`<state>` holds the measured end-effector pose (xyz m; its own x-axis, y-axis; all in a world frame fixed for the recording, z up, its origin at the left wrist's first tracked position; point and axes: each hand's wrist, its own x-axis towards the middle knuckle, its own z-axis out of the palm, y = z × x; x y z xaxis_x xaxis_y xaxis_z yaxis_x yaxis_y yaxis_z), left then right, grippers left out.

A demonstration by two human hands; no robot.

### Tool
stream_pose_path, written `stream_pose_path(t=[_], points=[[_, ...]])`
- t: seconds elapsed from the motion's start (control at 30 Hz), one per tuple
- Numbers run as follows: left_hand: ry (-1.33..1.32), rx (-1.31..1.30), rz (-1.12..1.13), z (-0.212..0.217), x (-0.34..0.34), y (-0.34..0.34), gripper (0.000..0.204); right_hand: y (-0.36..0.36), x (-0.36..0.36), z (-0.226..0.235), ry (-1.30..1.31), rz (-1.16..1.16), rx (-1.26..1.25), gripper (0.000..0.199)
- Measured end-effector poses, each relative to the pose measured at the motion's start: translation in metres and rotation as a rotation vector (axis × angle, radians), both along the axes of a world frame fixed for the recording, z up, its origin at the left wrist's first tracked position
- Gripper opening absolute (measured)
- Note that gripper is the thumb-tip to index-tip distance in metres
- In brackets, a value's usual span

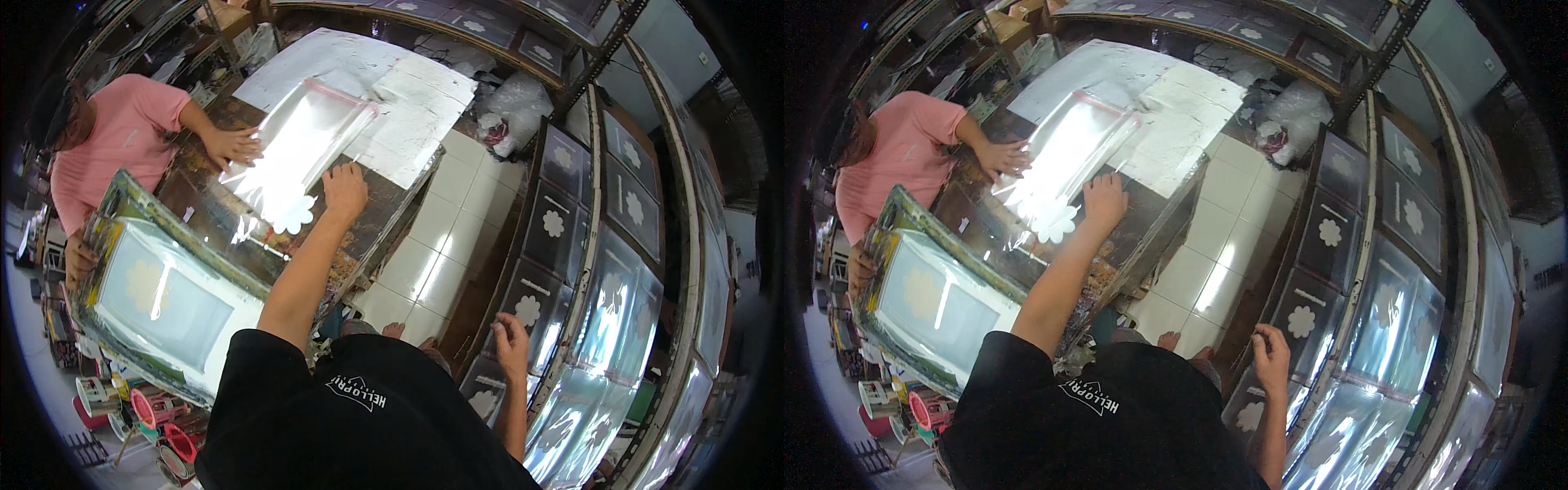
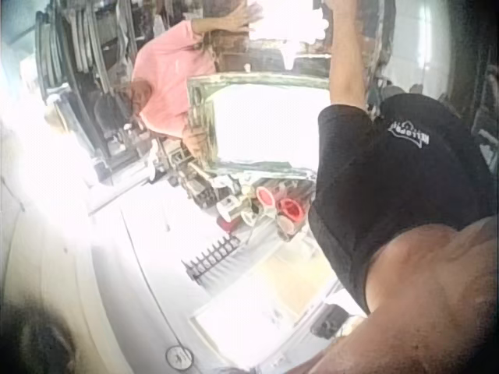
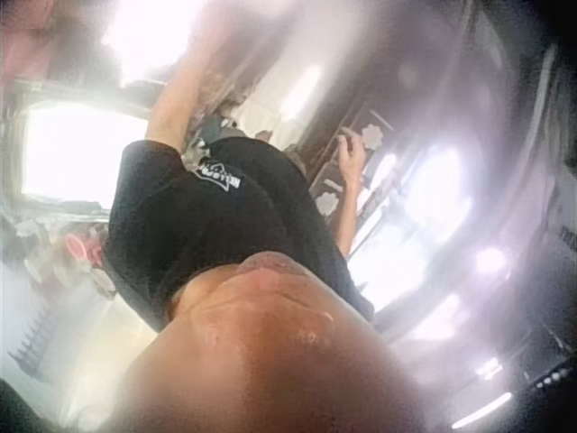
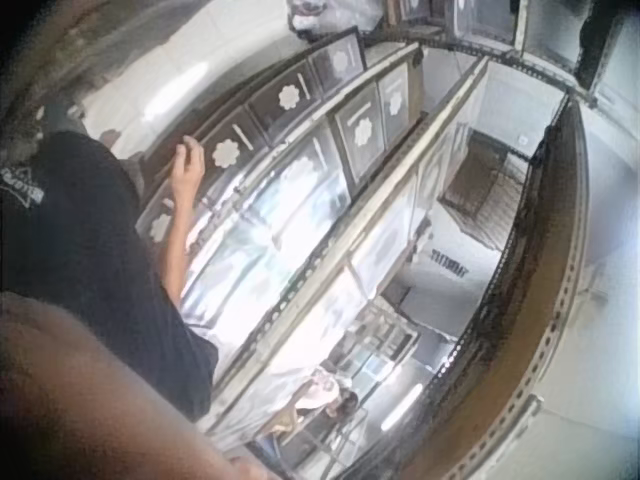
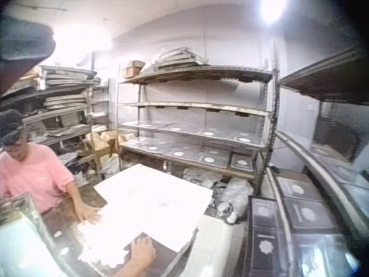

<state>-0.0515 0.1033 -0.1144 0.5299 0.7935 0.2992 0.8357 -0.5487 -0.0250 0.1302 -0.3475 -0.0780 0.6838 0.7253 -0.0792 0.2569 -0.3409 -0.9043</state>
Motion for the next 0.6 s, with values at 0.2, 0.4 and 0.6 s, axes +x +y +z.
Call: stream_pose_path(t=[0.2, 0.4, 0.6], points=[[0.052, -0.076, -0.057, -0.004, 0.013, 0.008, 0.016, -0.011, -0.025, -0.012, 0.152, -0.043, -0.086, 0.022], [-0.155, -0.146, -0.446, 0.026, 0.042, -0.064, 0.017, 0.043, -0.022, -0.001, 0.443, 0.004, 0.104, 0.033], [-0.248, -0.265, -0.917, 0.077, 0.041, -0.191, 0.037, 0.120, 0.018, 0.048, 0.910, 0.234, 0.360, 0.046]])
